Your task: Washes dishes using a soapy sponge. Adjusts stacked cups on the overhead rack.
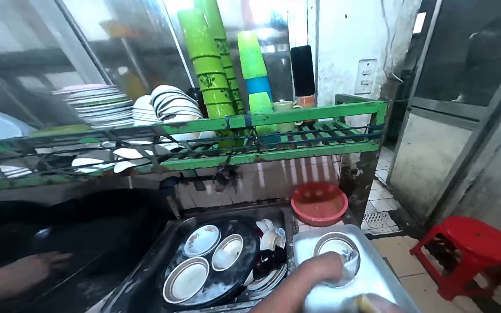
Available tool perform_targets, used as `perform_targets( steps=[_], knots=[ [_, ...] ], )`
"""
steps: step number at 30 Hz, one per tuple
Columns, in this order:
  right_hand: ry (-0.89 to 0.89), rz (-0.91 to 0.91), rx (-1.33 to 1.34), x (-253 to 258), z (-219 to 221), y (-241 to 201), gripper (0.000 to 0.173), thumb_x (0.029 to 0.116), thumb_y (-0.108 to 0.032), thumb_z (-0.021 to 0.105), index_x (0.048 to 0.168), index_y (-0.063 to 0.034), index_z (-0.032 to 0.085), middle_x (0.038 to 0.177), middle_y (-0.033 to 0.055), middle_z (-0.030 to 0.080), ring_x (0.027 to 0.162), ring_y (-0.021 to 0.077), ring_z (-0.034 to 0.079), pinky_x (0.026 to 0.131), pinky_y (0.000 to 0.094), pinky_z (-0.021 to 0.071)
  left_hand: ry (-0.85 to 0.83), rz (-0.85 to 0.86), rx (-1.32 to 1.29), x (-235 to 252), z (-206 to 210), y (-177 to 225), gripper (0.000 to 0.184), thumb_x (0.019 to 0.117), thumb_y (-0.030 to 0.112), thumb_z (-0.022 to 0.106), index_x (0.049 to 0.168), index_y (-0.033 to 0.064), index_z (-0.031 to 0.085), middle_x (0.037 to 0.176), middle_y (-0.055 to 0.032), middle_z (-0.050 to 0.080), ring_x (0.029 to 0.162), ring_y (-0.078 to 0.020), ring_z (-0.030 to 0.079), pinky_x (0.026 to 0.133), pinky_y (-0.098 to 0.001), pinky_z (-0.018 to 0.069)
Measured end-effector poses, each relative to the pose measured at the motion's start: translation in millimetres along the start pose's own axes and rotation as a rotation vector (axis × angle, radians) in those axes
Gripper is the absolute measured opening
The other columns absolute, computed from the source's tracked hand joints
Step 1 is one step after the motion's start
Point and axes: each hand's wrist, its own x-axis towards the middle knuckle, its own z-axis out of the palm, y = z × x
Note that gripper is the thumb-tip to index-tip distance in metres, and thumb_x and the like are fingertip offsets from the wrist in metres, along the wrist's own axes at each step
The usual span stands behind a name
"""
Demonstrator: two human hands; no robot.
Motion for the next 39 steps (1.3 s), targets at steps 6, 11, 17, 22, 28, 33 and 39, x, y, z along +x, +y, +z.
perform_targets(
  steps=[6,11,17,22,28,33,39],
  knots=[
    [0.861,-0.220,0.346,20.3,-1.4,-31.9,0.066,0.0831,-0.016,0.080,0.134,0.0165,0.052,0.134,0.0316,0.058,0.124,0.0321,0.060,0.108,0.0428,0.0491,0.338,0.198,-1.364,-36.5,25.0,10.5,0.050,0.0875,-0.007,0.059,0.137,-0.0005,0.050,0.111,-0.0145,0.068,0.095,-0.0204,0.069,0.084,-0.0403,0.0593],
    [0.614,0.051,0.392,60.9,-39.7,-60.9,0.057,0.0956,-0.022,0.069,0.141,0.0079,0.052,0.134,0.0250,0.062,0.127,0.0312,0.060,0.110,0.0475,0.0456,0.419,0.139,-1.013,-70.4,51.3,39.4,0.048,0.0879,-0.009,0.059,0.135,-0.0087,0.052,0.113,-0.0174,0.066,0.099,-0.0166,0.065,0.090,-0.0361,0.0538],
    [0.556,0.090,0.336,61.7,-25.5,-77.1,0.056,0.0981,-0.017,0.064,0.145,0.0093,0.047,0.138,0.0293,0.058,0.130,0.0374,0.057,0.112,0.0515,0.0431,0.483,0.093,-0.989,-78.6,45.1,18.9,0.050,0.0820,-0.011,0.057,0.132,-0.0083,0.054,0.106,-0.0137,0.066,0.090,-0.0129,0.063,0.081,-0.0323,0.0536],
    [0.596,0.028,0.500,62.3,-5.4,-76.5,0.068,0.0909,-0.026,0.074,0.145,0.0065,0.048,0.134,0.0230,0.062,0.124,0.0288,0.062,0.107,0.0463,0.0494,0.469,0.115,-0.979,-81.1,46.3,3.8,0.043,0.0831,-0.007,0.060,0.126,-0.0053,0.057,0.101,-0.0079,0.064,0.086,-0.0092,0.061,0.077,-0.0283,0.0534],
    [0.739,-0.077,0.589,60.8,6.5,-75.1,0.061,0.0895,-0.019,0.070,0.139,0.0097,0.051,0.129,0.0215,0.065,0.119,0.0216,0.064,0.104,0.0383,0.0518,0.842,0.182,-1.740,-65.9,42.6,7.9,0.025,0.1037,0.009,0.047,0.119,-0.0038,0.061,0.098,-0.0161,0.071,0.088,-0.0237,0.072,0.079,-0.0425,0.0615],
    [0.751,-0.076,0.652,61.2,14.6,-55.4,0.061,0.0903,-0.018,0.070,0.141,0.0094,0.049,0.128,0.0184,0.065,0.117,0.0145,0.064,0.102,0.0307,0.0528,0.791,0.208,-1.664,-65.7,44.7,-6.0,0.024,0.1044,0.013,0.048,0.114,-0.0030,0.064,0.098,-0.0156,0.072,0.090,-0.0226,0.072,0.082,-0.0413,0.0615],
    [0.364,0.123,0.005,68.6,-30.0,-112.9,0.057,0.0954,-0.036,0.069,0.139,-0.0017,0.059,0.134,0.0220,0.064,0.129,0.0367,0.059,0.111,0.0559,0.0432,0.861,-0.020,-1.460,-54.6,51.1,12.6,0.034,0.1110,0.021,0.041,0.122,-0.0030,0.063,0.109,-0.0151,0.069,0.099,-0.0190,0.068,0.089,-0.0374,0.0574]
  ],
)
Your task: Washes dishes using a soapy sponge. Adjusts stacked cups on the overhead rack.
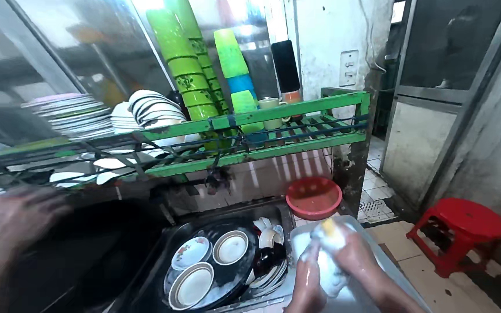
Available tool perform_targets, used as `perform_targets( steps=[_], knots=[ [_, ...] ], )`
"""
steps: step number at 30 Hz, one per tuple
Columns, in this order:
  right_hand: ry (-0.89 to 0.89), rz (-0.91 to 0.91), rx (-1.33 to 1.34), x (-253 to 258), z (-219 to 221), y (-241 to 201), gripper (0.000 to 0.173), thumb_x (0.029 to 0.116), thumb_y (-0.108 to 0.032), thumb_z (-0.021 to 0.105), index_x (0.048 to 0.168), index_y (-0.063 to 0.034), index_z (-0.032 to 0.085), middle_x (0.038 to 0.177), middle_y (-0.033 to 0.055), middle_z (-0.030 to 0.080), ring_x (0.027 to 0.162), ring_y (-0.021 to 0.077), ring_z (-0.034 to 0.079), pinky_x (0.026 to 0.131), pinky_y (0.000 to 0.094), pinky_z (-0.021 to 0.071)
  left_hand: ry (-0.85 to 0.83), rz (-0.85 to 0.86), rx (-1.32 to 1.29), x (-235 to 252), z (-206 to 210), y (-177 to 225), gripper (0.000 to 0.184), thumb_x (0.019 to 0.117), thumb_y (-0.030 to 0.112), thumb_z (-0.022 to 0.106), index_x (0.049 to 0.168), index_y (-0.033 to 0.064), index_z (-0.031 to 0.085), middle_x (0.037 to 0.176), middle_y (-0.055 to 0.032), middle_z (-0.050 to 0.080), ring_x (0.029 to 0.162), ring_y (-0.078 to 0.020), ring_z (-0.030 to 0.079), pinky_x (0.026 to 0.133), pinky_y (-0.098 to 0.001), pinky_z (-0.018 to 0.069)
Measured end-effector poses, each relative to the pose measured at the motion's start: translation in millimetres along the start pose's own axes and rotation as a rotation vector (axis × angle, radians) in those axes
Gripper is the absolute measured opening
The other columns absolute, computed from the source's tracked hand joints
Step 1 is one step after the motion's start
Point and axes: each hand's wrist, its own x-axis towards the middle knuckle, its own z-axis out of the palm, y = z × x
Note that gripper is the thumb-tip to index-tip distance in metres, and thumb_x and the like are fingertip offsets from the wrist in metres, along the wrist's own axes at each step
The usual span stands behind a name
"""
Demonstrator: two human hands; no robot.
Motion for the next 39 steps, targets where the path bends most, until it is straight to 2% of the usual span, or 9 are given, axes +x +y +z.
perform_targets(
  steps=[6,9,18,24,27,30,32,35,39],
  knots=[
    [0.493,-0.809,0.056,-17.1,66.8,42.4,0.039,0.0924,-0.032,0.066,0.123,-0.0083,0.070,0.132,0.0165,0.068,0.133,0.0338,0.059,0.113,0.0567,0.0448,0.122,-0.038,-0.635,27.7,-9.7,24.6,0.037,0.1101,0.030,0.037,0.118,0.0014,0.058,0.096,-0.0156,0.068,0.086,-0.0242,0.069,0.073,-0.0433,0.0598],
    [0.410,-0.344,0.583,-17.7,53.8,54.6,0.058,0.0874,-0.022,0.076,0.132,0.0101,0.057,0.122,0.0172,0.068,0.114,0.0140,0.066,0.100,0.0310,0.0543,0.052,-0.067,-0.668,30.0,-21.3,32.2,0.039,0.1097,0.032,0.037,0.126,0.0023,0.057,0.107,-0.0192,0.068,0.096,-0.0301,0.070,0.080,-0.0511,0.0595],
    [0.077,-0.178,0.155,-1.4,-3.2,19.1,0.064,0.0881,-0.045,0.074,0.135,-0.0030,0.062,0.126,0.0185,0.068,0.119,0.0310,0.065,0.105,0.0528,0.0496,-0.242,0.138,0.416,-14.0,-17.8,29.6,0.033,0.1072,0.016,0.048,0.130,-0.0040,0.061,0.125,-0.0145,0.066,0.115,-0.0127,0.061,0.103,-0.0305,0.0478],
    [0.242,-0.030,1.041,26.6,-1.3,47.9,0.040,0.0958,-0.013,0.061,0.134,-0.0023,0.054,0.105,0.0079,0.070,0.088,0.0126,0.069,0.073,0.0311,0.0606,-0.098,0.284,0.128,-7.0,-24.5,35.5,0.040,0.1098,0.023,0.038,0.129,-0.0053,0.058,0.118,-0.0127,0.067,0.107,-0.0092,0.065,0.097,-0.0287,0.0544],
    [0.497,-0.180,0.753,16.7,-16.1,21.8,0.052,0.0877,-0.014,0.073,0.134,0.0026,0.056,0.116,0.0123,0.068,0.102,0.0145,0.068,0.089,0.0342,0.0580,-0.080,0.198,0.113,13.6,-30.3,18.4,0.054,0.1134,0.032,0.022,0.151,-0.0031,0.039,0.148,-0.0211,0.049,0.131,-0.0185,0.053,0.108,-0.0340,0.0467],
    [0.520,-0.323,0.408,8.4,-22.1,15.8,0.058,0.0794,-0.036,0.078,0.121,0.0013,0.065,0.109,0.0119,0.073,0.101,0.0179,0.070,0.091,0.0415,0.0591,-0.183,-0.296,-0.266,24.4,-27.3,20.6,0.066,0.1074,0.060,0.014,0.155,0.0178,0.033,0.138,-0.0248,0.056,0.113,-0.0439,0.064,0.079,-0.0637,0.0571],
    [0.318,-0.208,0.387,10.0,-22.4,24.3,0.053,0.0847,-0.030,0.077,0.125,0.0015,0.064,0.110,0.0129,0.072,0.101,0.0190,0.070,0.091,0.0411,0.0578,-0.076,-0.364,-0.362,28.1,-25.6,24.0,0.043,0.1079,0.034,0.034,0.144,0.0134,0.045,0.125,-0.0229,0.062,0.102,-0.0410,0.066,0.073,-0.0600,0.0558],
    [0.087,0.078,0.522,29.6,1.8,48.6,0.047,0.0982,-0.025,0.066,0.135,0.0018,0.057,0.117,0.0168,0.068,0.103,0.0230,0.069,0.091,0.0425,0.0580,-0.036,-0.011,-0.044,30.8,-21.0,15.4,0.062,0.0873,-0.012,0.047,0.147,0.0032,0.048,0.147,-0.0154,0.052,0.120,-0.0230,0.060,0.092,-0.0393,0.0542],
    [0.031,0.070,0.472,5.3,47.6,32.5,0.049,0.0991,-0.016,0.063,0.141,0.0075,0.051,0.132,0.0255,0.061,0.122,0.0312,0.061,0.106,0.0467,0.0490,-0.171,0.384,0.343,33.6,-4.8,2.9,0.043,0.1048,0.009,0.045,0.146,-0.0031,0.050,0.147,-0.0203,0.053,0.135,-0.0220,0.052,0.114,-0.0369,0.0422]
  ],
)
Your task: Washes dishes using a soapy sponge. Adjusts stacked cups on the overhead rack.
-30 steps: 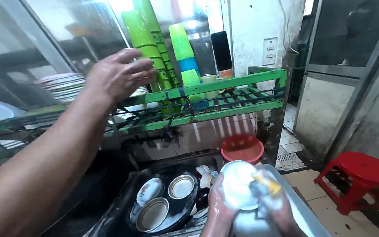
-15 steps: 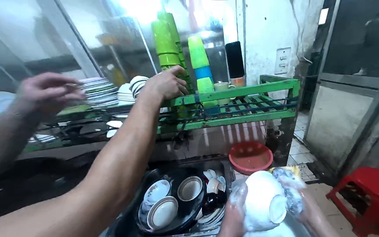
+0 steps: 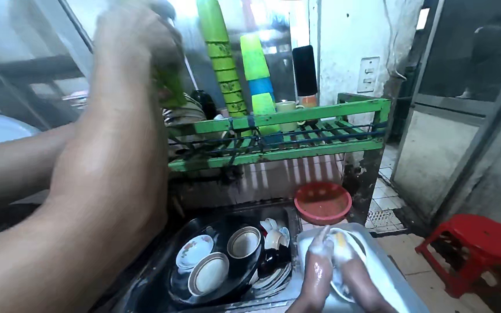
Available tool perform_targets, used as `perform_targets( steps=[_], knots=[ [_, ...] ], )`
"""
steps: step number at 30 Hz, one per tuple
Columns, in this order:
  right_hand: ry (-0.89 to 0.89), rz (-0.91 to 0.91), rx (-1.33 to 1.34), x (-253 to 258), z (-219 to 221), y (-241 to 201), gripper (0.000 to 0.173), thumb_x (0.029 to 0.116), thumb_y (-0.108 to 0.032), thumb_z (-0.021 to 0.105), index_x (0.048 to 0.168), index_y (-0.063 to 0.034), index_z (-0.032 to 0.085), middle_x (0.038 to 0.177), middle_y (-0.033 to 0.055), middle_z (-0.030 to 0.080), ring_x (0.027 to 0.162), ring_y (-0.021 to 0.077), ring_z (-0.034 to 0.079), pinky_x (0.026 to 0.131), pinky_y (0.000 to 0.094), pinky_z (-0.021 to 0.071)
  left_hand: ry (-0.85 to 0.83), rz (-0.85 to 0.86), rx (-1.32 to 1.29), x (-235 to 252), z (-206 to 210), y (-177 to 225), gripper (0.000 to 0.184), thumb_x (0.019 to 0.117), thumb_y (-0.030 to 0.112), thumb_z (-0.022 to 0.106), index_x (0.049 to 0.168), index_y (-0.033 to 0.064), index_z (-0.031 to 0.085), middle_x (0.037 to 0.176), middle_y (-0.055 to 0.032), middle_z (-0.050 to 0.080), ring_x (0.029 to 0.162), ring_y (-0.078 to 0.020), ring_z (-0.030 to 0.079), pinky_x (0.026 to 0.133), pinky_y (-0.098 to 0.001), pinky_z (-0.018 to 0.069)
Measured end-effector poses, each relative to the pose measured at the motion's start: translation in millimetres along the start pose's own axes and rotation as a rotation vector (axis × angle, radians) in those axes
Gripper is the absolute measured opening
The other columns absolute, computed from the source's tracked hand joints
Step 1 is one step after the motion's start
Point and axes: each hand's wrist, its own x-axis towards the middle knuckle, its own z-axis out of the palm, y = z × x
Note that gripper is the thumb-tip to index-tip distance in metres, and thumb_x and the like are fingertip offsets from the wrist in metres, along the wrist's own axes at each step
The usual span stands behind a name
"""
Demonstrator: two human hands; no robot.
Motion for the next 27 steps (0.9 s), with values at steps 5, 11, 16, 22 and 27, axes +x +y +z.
perform_targets(
  steps=[5,11,16,22,27],
  knots=[
    [-0.398,-0.380,-0.872,-14.3,-29.5,-4.9,0.050,0.0931,-0.027,0.069,0.140,-0.0112,0.063,0.145,0.0197,0.057,0.141,0.0453,0.043,0.115,0.0665,0.0305,-0.203,-0.306,0.093,28.3,-37.7,28.2,0.046,0.0952,-0.006,0.049,0.139,0.0049,0.059,0.133,-0.0137,0.063,0.111,-0.0184,0.064,0.092,-0.0354,0.0541],
    [-0.084,-1.247,-0.962,13.8,-50.5,10.7,0.024,0.0909,-0.017,0.071,0.115,-0.0207,0.073,0.110,0.0044,0.073,0.107,0.0315,0.069,0.093,0.0564,0.0548,-0.475,-0.539,0.173,30.1,-35.7,28.8,0.049,0.0872,-0.011,0.054,0.133,0.0063,0.061,0.112,-0.0088,0.066,0.091,-0.0143,0.063,0.078,-0.0337,0.0541],
    [-0.121,-0.936,-0.977,5.5,-49.3,17.4,0.034,0.0898,-0.011,0.068,0.123,-0.0124,0.072,0.119,0.0146,0.073,0.115,0.0406,0.066,0.097,0.0630,0.0518,-0.162,-0.352,0.064,30.0,-37.8,41.3,0.051,0.0871,-0.015,0.051,0.132,0.0063,0.064,0.117,-0.0122,0.067,0.090,-0.0165,0.063,0.076,-0.0338,0.0534],
    [-0.211,-0.331,-0.524,-29.0,12.3,-4.3,0.049,0.0942,-0.033,0.065,0.132,-0.0014,0.065,0.129,0.0199,0.067,0.125,0.0337,0.062,0.109,0.0511,0.0469,0.088,-0.201,-0.024,21.7,-38.2,-0.9,0.048,0.0885,-0.011,0.053,0.130,0.0077,0.068,0.128,-0.0107,0.067,0.104,-0.0158,0.064,0.087,-0.0338,0.0535],
    [-0.127,-0.786,-0.623,-40.5,-9.6,-0.1,0.043,0.0851,-0.016,0.078,0.124,-0.0011,0.070,0.120,0.0215,0.071,0.115,0.0439,0.066,0.100,0.0596,0.0511,0.487,-0.408,-0.260,-7.7,-77.6,48.1,0.052,0.0940,-0.011,0.043,0.145,-0.0025,0.045,0.145,-0.0240,0.050,0.125,-0.0316,0.056,0.099,-0.0450,0.0505]
  ],
)
